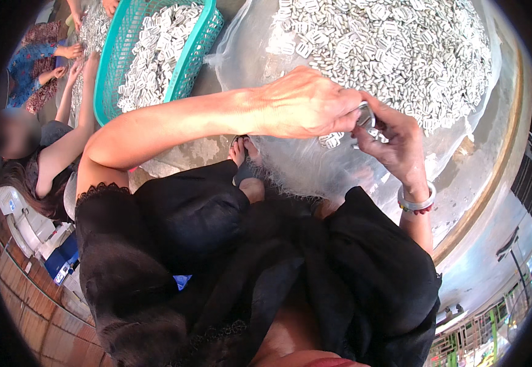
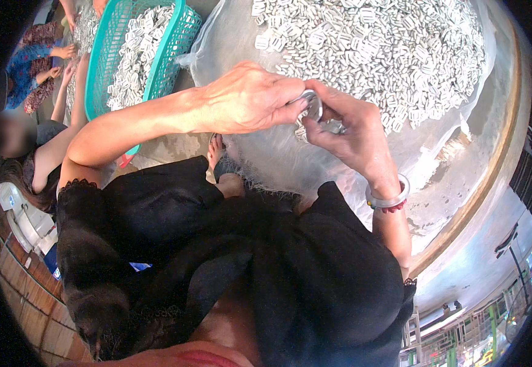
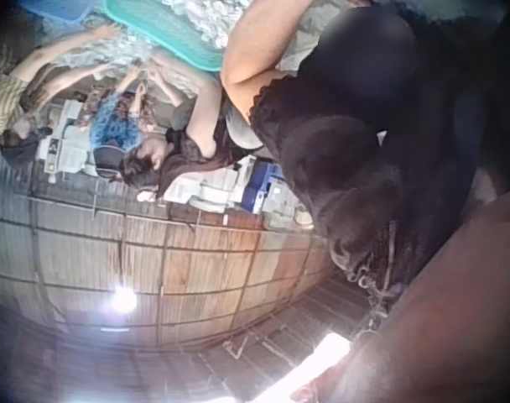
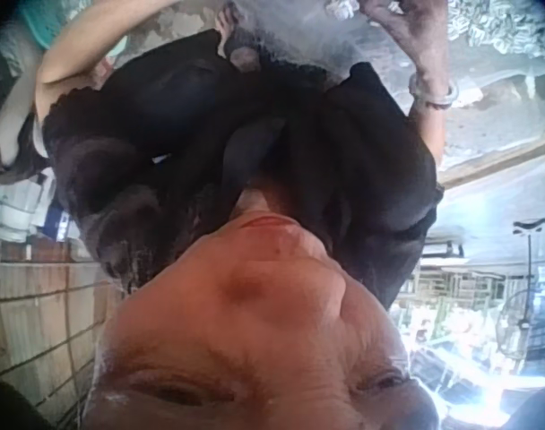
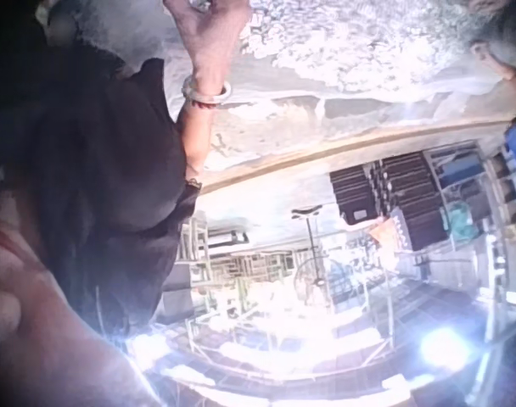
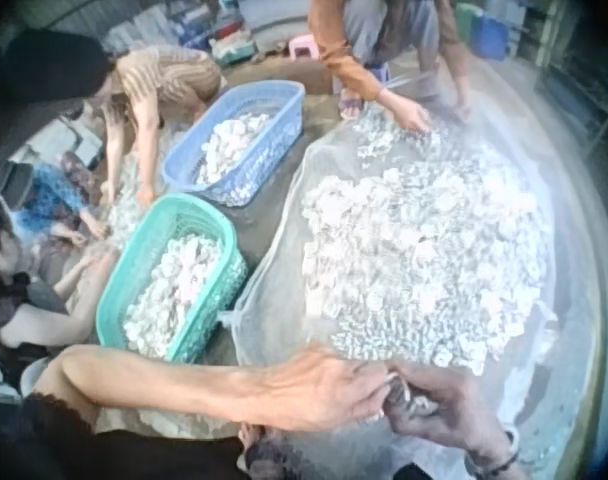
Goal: The person sits on the floor and sorts small white rectangular objects from a large pile into a green basket. They handle the items one by one, occasionally using pliers to adjust or separate them.
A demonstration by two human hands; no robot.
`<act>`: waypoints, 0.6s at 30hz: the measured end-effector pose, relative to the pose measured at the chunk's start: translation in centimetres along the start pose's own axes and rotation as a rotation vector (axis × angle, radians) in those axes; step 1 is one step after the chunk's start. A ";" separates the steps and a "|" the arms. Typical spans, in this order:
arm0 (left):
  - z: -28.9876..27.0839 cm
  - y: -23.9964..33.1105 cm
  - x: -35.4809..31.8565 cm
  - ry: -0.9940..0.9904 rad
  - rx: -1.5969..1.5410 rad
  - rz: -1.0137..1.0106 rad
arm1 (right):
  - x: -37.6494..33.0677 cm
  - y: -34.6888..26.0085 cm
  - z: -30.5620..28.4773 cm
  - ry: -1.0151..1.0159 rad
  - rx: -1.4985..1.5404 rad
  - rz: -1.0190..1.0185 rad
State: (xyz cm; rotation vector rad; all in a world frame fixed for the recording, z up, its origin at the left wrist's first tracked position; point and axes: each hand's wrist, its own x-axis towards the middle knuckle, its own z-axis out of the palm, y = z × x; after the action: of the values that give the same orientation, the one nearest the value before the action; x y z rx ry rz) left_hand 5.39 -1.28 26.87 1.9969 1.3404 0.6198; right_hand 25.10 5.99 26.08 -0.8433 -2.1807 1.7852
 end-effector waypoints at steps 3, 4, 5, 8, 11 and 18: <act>0.4 0.0 -0.4 -0.068 -0.072 -0.054 | -0.3 -0.1 0.1 -0.086 0.020 0.067; 0.4 0.1 -0.5 -0.094 -0.108 -0.077 | -0.1 -0.4 0.1 -0.103 0.102 0.128; 0.1 0.2 -0.1 -0.117 -0.138 -0.085 | 0.0 -0.3 -0.2 -0.138 0.217 0.179; -0.4 0.6 0.7 -0.221 -0.143 -0.149 | 0.2 0.6 -1.1 -0.268 0.464 0.253; -0.2 -0.1 1.4 -0.236 -0.131 -0.221 | 0.6 2.6 -1.3 -0.365 0.775 0.314; -1.2 -1.0 2.1 -0.075 0.070 -0.027 | -0.5 4.2 0.9 -0.113 1.245 0.443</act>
State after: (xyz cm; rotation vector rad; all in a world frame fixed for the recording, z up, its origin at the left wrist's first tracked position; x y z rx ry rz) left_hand 4.72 1.26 26.96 2.0338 1.3589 0.4869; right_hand 26.33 5.37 21.99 -0.8589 -0.5352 2.8036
